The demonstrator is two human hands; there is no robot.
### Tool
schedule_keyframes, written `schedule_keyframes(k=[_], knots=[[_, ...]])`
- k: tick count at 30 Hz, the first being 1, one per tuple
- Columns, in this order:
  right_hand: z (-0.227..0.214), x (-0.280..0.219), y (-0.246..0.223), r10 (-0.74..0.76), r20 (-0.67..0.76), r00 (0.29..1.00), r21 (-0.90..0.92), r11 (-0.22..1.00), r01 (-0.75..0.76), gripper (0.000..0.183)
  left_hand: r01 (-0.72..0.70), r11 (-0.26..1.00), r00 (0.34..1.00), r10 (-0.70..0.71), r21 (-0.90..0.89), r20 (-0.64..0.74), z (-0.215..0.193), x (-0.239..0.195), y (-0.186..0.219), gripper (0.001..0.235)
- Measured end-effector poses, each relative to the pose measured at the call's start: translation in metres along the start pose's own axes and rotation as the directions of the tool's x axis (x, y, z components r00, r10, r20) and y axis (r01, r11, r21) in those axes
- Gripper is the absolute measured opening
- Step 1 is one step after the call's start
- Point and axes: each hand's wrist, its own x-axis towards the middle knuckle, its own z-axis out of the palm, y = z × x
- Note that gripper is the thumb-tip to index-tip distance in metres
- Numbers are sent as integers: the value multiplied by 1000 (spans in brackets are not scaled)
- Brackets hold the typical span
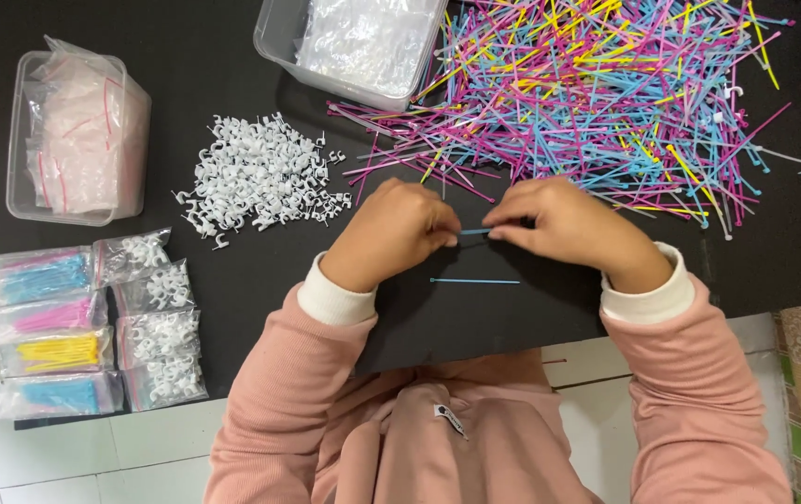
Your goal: The person sits on the floor and sorts a mixed pile of colorful zip ties by hand, separating blue zip ties from the rest. They gather the blue zip ties into a neat stack and place them into a small clear plastic bag.
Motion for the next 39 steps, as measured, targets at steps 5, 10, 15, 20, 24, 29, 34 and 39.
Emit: schedule_keyframes(k=[5, 10, 15, 20, 24, 29, 34, 39], knots=[[12, 0, 1, -83, 100, 992, -32, 996, 86, 7, 133, 990, 966, -137, 36, 219, 4, -3, 0, 8], [14, -6, -2, -5, 216, 976, -112, 993, 30, 10, 172, 985, 935, -168, 16, 313, 6, -4, 4, 10], [10, -8, 27, -118, -212, 970, -291, 955, 53, 7, 77, 997, 997, -77, 12, 4, 9, 7, -1, 10], [12, 6, 37, -214, -366, 906, -509, 861, -2, 4, 15, 998, 972, 2, 69, -236, 20, 14, -6, 14], [21, 23, 33, -344, -383, 858, -614, 788, 42, 3, -14, 983, 944, 73, 182, -321, 36, 17, -18, 20], [26, 39, 37, -384, -360, 850, -702, 712, 25, 2, 67, 963, 916, 43, 260, -398, 45, 19, -28, 22], [26, 45, 44, -466, -313, 828, -761, 644, 74, 10, 109, 970, 919, -15, 218, -394, 40, 18, -29, 21], [30, 49, 49, -526, -278, 804, -802, 588, 107, 10, 120, 977, 924, -46, 174, -379, 40, 18, -28, 23]])
